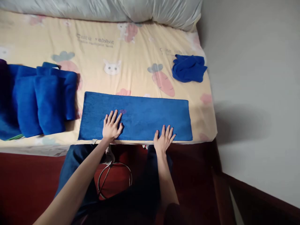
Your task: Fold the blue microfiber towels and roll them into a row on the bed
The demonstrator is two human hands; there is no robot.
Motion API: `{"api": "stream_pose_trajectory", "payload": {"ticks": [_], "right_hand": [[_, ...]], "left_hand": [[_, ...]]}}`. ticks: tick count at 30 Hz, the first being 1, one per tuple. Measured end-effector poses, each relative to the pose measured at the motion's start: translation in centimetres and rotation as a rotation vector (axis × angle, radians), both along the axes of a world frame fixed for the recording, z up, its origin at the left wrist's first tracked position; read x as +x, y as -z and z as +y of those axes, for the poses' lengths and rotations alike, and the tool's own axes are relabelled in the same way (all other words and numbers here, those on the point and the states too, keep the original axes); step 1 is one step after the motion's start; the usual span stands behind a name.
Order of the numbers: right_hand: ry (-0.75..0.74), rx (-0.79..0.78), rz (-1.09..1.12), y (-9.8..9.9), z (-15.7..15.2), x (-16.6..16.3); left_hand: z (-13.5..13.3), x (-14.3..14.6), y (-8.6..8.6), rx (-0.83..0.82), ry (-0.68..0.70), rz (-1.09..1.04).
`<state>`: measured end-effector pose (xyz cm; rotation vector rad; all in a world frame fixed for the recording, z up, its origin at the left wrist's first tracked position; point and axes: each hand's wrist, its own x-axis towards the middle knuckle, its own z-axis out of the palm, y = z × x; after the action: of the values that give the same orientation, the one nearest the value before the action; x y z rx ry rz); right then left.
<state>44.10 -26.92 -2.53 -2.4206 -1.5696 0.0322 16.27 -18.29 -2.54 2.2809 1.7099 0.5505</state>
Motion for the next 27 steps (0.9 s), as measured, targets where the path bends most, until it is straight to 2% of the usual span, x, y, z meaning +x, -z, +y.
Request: {"api": "stream_pose_trajectory", "payload": {"ticks": [4, 8, 12, 16, 18, 20, 22, 27], "right_hand": [[-0.014, 0.129, 0.006, -1.1, 3.5, -2.2], [-0.107, 0.073, 0.056, -0.9, 5.8, -4.6], [-0.092, 0.029, 0.075, 0.1, 6.5, -4.7], [-0.104, 0.079, 0.089, 0.5, 6.4, -4.1], [-0.108, 0.110, 0.103, 0.6, 6.3, -3.8], [-0.120, 0.130, 0.118, 0.6, 6.3, -3.6], [-0.138, 0.138, 0.129, 0.6, 6.2, -3.2], [-0.161, 0.137, 0.140, 0.4, 6.2, -2.0]], "left_hand": [[-0.1, 0.0, 0.0, 0.004, 0.006, 0.042], [-0.1, 0.1, -0.3, -0.006, 0.008, 0.106], [-0.2, 0.3, -0.7, -0.015, 0.009, 0.168], [-0.4, 0.1, -1.0, -0.016, 0.016, 0.213], [-0.1, -0.5, -1.1, -0.015, 0.069, 0.247], [0.9, -1.7, -1.2, -0.017, 0.142, 0.284], [2.8, -3.5, -1.3, -0.016, 0.150, 0.313], [9.2, -9.1, -1.1, -0.040, -0.074, 0.345]]}}
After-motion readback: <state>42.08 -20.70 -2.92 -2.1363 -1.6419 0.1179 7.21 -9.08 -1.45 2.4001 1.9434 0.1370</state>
